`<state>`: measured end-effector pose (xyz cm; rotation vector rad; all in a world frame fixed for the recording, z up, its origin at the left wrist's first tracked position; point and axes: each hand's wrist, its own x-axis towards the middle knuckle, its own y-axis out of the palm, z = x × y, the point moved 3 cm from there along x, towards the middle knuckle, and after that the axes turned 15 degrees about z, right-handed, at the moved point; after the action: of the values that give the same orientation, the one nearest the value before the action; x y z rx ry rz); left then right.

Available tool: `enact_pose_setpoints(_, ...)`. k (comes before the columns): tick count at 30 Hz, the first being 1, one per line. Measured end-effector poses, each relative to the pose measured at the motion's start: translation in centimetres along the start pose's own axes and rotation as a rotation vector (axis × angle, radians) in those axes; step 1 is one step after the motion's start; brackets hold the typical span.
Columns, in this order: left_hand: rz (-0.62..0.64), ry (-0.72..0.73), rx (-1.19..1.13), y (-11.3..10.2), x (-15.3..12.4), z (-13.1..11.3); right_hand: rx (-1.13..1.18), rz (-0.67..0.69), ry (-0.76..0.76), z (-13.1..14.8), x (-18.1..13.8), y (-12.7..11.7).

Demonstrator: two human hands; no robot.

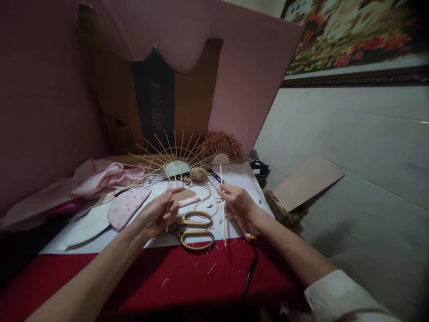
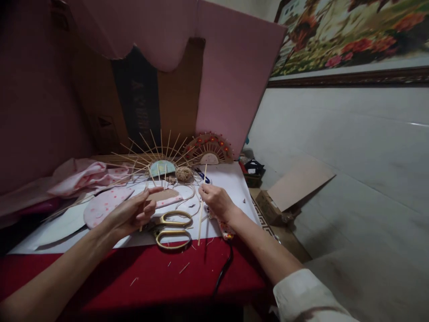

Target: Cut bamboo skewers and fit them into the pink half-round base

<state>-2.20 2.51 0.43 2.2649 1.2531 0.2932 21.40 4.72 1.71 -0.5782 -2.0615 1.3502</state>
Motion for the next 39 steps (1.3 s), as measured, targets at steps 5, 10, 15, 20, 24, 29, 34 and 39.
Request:
enact_pose_setpoints(5, 0.080, -0.072, -0.099, 0.4, 0.1, 1.1, -0.026, -0.029, -0.019, -0.6, 0.0, -0.2)
enact_pose_setpoints(10, 0.025, -0.080, -0.091, 0.6, 0.5, 1.8, -0.003, -0.285, -0.086, 2.0, 1.2, -2.2)
enact_pose_setpoints(15, 0.062, -0.213, -0.137, 1.2, 0.1, 2.5, 0.000, -0.271, -0.183, 4.9, 4.2, -2.8)
enact_pose_setpoints(20, 0.198, -0.173, -0.179, 1.9, -0.1, 2.3, 0.016, -0.083, -0.165, 5.2, 6.6, -2.3)
enact_pose_setpoints(24, 0.253, -0.101, -0.225, 2.3, -0.1, 2.2, 0.034, -0.031, -0.163, 5.2, 7.9, -2.4)
enact_pose_setpoints(29, 0.189, -0.025, -0.187, 2.0, -0.3, 1.6, 0.538, -0.230, 0.002, 6.3, 6.9, -4.0)
enact_pose_setpoints(34, -0.012, 0.257, -0.165, 1.3, -0.7, -0.2, 1.734, -0.410, 0.421, 10.3, 4.7, -3.0)
enact_pose_setpoints(39, -0.111, 0.457, -0.210, 2.0, -1.0, -0.2, 2.305, -0.413, 0.580, 13.9, 6.4, -1.1)
